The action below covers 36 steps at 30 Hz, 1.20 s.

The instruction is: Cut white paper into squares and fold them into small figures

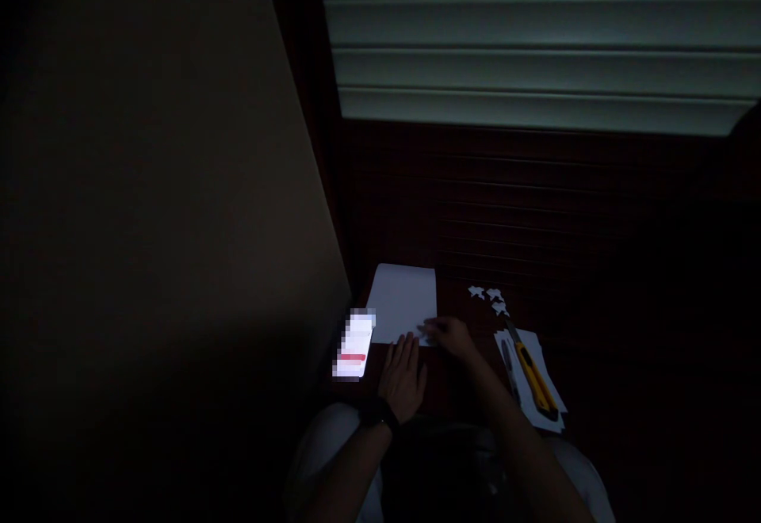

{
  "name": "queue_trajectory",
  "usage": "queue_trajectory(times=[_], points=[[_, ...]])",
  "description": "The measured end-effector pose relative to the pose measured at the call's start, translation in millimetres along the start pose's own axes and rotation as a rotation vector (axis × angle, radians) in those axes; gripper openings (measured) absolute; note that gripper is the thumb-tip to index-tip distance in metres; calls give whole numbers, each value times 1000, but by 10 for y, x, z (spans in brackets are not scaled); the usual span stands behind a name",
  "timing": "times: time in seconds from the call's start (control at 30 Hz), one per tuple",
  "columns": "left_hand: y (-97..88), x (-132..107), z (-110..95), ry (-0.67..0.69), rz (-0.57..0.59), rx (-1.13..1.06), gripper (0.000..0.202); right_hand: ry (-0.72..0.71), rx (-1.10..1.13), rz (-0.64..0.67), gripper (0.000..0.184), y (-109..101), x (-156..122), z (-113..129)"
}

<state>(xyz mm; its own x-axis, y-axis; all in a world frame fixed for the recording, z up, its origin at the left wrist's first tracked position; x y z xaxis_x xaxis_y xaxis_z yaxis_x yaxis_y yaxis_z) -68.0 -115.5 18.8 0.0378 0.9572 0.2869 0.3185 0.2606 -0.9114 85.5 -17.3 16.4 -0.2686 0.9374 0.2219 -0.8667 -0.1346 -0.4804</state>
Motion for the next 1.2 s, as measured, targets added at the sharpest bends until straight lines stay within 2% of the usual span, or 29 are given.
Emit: queue_trajectory(times=[0.17,0.33,0.53,0.8,0.93,1.0,1.1,1.2], points=[[4,-2,5,3,-3,-11,52,-49,-218,26,26,43,-47,120],[5,-3,16,8,-4,-21,52,-64,-280,21,23,102,-38,183],[20,1,27,6,1,-15,53,-85,-140,-93,24,138,-10,197],[62,30,20,-25,-14,-13,51,0,220,-303,51,178,-139,63],[44,185,22,-106,-27,-40,44,71,393,-364,59,210,-227,-35],[15,305,26,-103,-29,-63,42,105,466,-385,62,228,-246,-85],[-26,523,28,-19,11,-114,37,154,542,-401,64,238,-227,-163],[-23,769,21,136,149,-209,28,197,585,-369,60,217,-166,-238]])
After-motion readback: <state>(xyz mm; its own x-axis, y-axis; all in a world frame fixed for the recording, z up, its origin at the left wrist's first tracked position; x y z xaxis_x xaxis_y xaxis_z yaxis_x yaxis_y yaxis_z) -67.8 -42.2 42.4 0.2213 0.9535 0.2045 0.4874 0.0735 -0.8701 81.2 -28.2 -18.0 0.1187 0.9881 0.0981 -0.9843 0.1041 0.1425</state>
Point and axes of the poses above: each hand's wrist, its own x-axis towards the middle knuckle, its own y-axis out of the palm, z = x × y, the point moved 3 cm from there along x, towards the middle knuckle, and after that the axes turned 15 degrees about -y, right-handed, at the moved point
